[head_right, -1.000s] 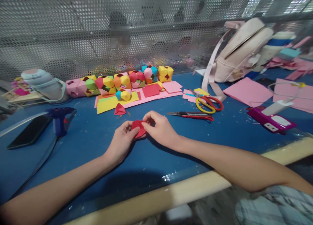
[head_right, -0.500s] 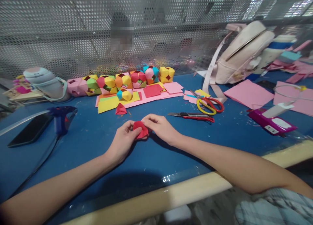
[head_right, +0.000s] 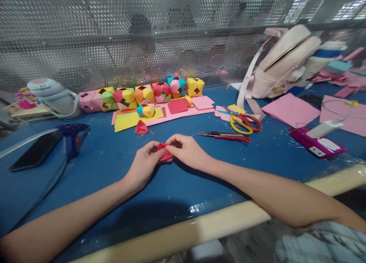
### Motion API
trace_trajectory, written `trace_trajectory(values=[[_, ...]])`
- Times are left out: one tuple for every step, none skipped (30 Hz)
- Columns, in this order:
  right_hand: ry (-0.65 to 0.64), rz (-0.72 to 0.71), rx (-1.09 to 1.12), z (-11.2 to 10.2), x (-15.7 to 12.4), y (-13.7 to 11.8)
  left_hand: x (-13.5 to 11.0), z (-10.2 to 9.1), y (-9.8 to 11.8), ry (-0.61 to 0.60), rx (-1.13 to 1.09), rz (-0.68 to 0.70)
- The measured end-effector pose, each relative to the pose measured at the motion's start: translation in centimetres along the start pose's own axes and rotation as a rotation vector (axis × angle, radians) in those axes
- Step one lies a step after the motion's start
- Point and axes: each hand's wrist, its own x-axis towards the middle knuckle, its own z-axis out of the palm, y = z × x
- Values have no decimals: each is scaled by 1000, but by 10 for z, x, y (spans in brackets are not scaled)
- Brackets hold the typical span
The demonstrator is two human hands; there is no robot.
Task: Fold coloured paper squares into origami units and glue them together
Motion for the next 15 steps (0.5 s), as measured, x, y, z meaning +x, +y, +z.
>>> trace_trajectory(values=[[4,-4,-4,0,0,0,1,-1,-1,-3,12,0],[11,-8,-9,0,0,0,1,-1,-1,-7,23,0],[18,-13,-14,0,0,0,1,-2,-1,-10,32,2],[27,-18,-21,1,-1,0,1,-2,0,-12,38,5],[37,-23,-29,1,-1,0,1,-1,1,-10,42,10],[47,-25,-36,1,-1,0,0,-1,2,-7,46,14],[56,-25,-43,1,-2,0,-1,0,4,-2,51,19],[64,-26,-50,1,-2,-1,-2,1,6,4,55,22],[70,-27,-58,1,-2,-1,-3,1,7,7,58,23],[76,-29,-66,1,-3,-2,-4,2,8,7,61,23],[80,-34,-74,1,-3,-2,-4,2,9,4,70,23],[84,-40,-84,2,-4,-2,-4,2,9,2,86,25],[86,-49,-95,2,-4,-3,-4,2,8,7,107,32],[85,-61,-108,2,-5,-3,-4,2,7,17,132,40],[82,-78,-123,3,-5,-3,-3,1,5,32,155,50]])
